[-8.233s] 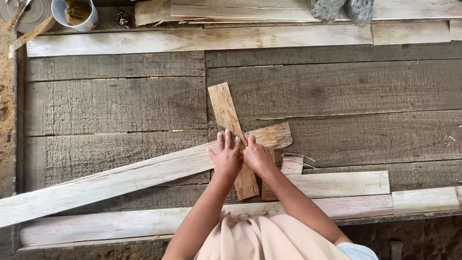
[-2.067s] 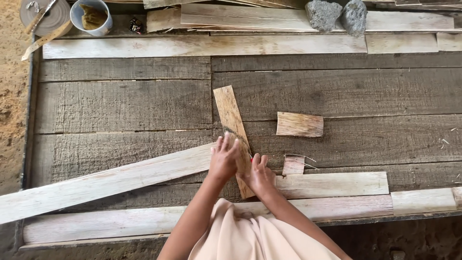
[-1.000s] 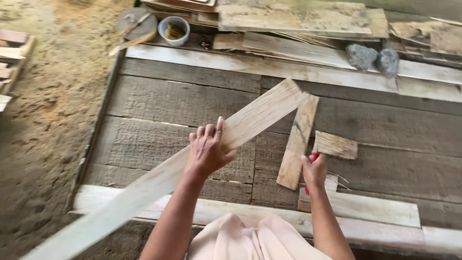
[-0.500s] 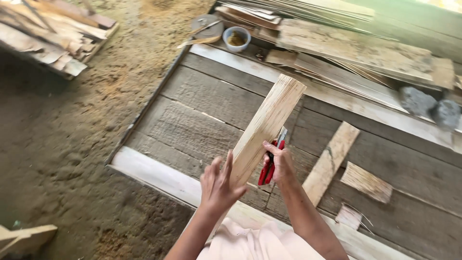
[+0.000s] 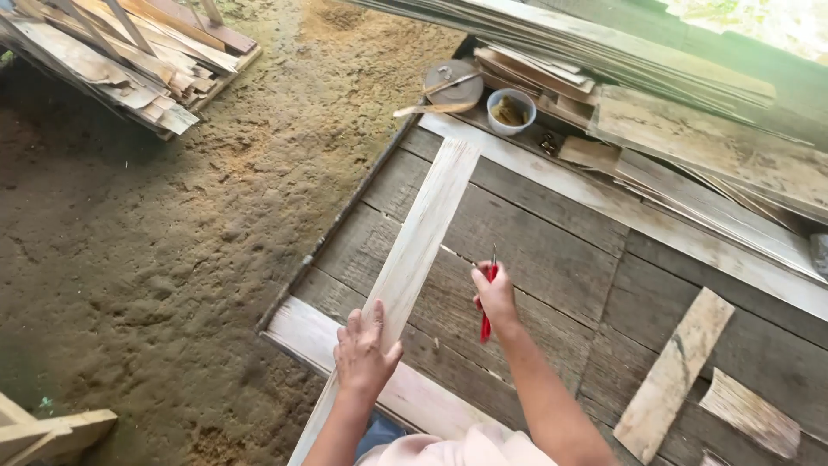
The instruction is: The person cuts strips of wood using a utility knife, using a larger piece of wood as a guide for the blade.
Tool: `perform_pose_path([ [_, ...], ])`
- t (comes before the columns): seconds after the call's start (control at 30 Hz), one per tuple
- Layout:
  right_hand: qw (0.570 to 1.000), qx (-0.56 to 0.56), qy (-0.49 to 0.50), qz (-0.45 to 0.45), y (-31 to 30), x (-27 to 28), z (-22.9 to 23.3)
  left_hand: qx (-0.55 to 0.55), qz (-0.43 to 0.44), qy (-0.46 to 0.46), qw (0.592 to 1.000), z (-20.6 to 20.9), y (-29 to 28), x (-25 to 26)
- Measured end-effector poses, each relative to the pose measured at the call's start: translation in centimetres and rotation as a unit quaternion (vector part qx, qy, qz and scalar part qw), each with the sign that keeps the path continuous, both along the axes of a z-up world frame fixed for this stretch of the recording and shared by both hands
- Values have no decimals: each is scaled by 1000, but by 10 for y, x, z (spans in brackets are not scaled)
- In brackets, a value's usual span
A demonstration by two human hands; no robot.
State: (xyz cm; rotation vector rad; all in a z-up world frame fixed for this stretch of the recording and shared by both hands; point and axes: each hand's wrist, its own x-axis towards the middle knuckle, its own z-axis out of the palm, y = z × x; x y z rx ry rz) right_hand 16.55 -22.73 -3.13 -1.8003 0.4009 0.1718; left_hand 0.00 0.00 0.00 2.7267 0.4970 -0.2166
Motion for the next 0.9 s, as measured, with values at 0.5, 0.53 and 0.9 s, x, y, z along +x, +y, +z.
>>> perform_pose_path([
  [0.5, 957, -229, 176, 9, 10, -2, 52, 37, -88, 150, 984, -40, 75, 89],
  [0.53, 957, -229, 178, 7, 14, 7, 62, 36, -91, 151, 984, -42, 75, 88],
  [0.9, 911, -411, 19, -36, -66, 188, -25, 65, -76, 19, 995, -91, 75, 77],
])
